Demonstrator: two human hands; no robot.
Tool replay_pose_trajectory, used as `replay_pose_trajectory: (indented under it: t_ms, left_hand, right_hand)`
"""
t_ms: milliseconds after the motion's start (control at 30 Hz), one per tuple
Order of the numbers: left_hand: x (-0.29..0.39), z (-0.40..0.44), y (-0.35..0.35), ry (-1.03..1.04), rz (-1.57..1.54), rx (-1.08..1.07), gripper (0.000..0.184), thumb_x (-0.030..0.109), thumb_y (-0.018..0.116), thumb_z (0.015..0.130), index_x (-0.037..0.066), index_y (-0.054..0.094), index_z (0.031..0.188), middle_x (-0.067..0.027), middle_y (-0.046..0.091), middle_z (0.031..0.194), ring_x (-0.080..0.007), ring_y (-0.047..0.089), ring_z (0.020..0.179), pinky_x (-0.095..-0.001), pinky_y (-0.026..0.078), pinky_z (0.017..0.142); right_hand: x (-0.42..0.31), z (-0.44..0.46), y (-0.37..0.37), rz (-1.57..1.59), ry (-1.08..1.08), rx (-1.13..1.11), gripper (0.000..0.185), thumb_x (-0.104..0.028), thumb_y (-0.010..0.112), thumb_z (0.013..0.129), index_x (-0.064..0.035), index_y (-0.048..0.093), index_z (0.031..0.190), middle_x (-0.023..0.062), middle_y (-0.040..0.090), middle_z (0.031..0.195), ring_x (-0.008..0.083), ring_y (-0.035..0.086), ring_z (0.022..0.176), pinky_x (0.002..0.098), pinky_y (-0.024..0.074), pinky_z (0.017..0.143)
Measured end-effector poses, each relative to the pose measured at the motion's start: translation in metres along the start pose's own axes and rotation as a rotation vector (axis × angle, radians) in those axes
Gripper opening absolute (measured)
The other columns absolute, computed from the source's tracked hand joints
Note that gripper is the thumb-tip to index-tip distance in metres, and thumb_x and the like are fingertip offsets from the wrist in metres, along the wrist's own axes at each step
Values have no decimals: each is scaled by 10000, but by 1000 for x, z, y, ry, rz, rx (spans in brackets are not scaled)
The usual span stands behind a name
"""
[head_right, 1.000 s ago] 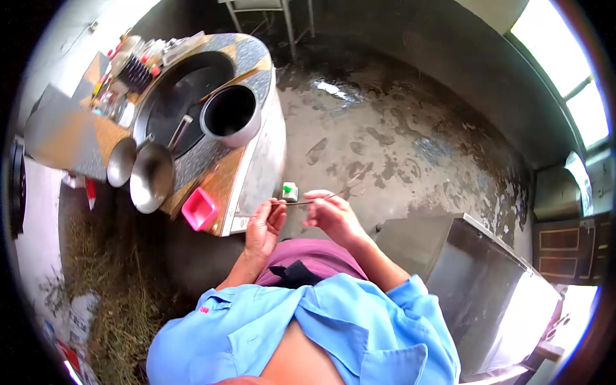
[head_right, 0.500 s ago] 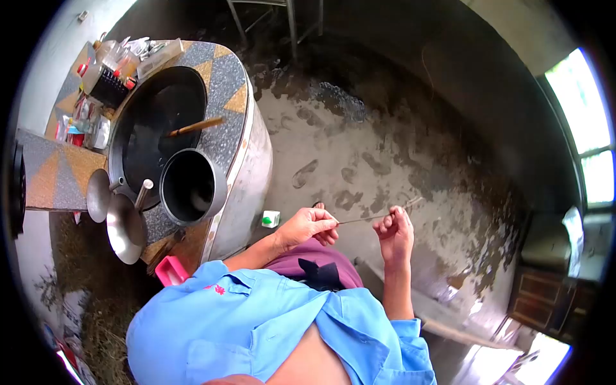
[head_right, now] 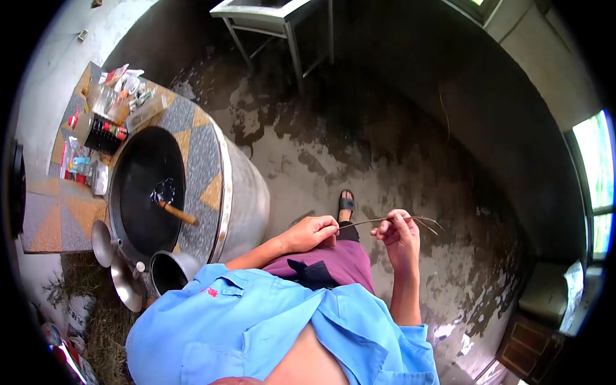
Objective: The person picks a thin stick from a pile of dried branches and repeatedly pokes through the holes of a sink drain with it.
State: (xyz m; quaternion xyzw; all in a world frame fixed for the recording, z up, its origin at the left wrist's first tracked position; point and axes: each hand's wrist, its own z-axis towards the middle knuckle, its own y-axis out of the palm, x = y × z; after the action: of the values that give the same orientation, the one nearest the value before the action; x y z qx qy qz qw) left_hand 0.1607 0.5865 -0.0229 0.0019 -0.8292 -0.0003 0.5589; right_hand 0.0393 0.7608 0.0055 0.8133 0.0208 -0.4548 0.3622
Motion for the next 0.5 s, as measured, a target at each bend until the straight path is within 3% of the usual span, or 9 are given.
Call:
replay_pose_trajectory:
  t_ms: [133, 267, 433, 500]
  left_hand:
    - [37, 52, -42, 13, -51, 173, 192, 170, 400, 844, 10, 500, 809, -49, 566, 666, -94, 533, 636, -225, 425, 618]
    - [68, 91, -80, 85, -41, 341, 171, 140, 414, 834, -8, 494, 806, -58, 550, 640, -118, 538, 604, -237, 429, 577]
    - [74, 119, -127, 91, 20, 561, 144, 128, 429, 824, 0, 494, 808, -74, 561, 625, -136, 555, 590, -242, 430, 560]
    - [76, 128, -150, 75, 110, 651, 136, 127, 437, 818, 8, 496, 794, -82, 564, 618, -154, 568, 584, -251, 435, 551]
  right_hand:
    - [-35, 100, 7, -59, 55, -58, 132, -142, 444, 826, -22, 494, 842, 48, 506, 607, 130, 507, 520, 292, 480, 571]
    - [-70, 181, 34, 115, 196, -287, 163, -159, 448, 807, -11, 496, 855, 55, 500, 613, 128, 498, 522, 305, 479, 574]
    - [-86, 272, 62, -58, 341, -530, 132, -124, 446, 802, -3, 488, 830, 141, 566, 717, 160, 555, 555, 295, 495, 540]
    - [-88, 303, 75, -232, 354, -517, 93, -79, 487, 785, 8, 508, 809, 125, 570, 708, 153, 558, 570, 263, 484, 550]
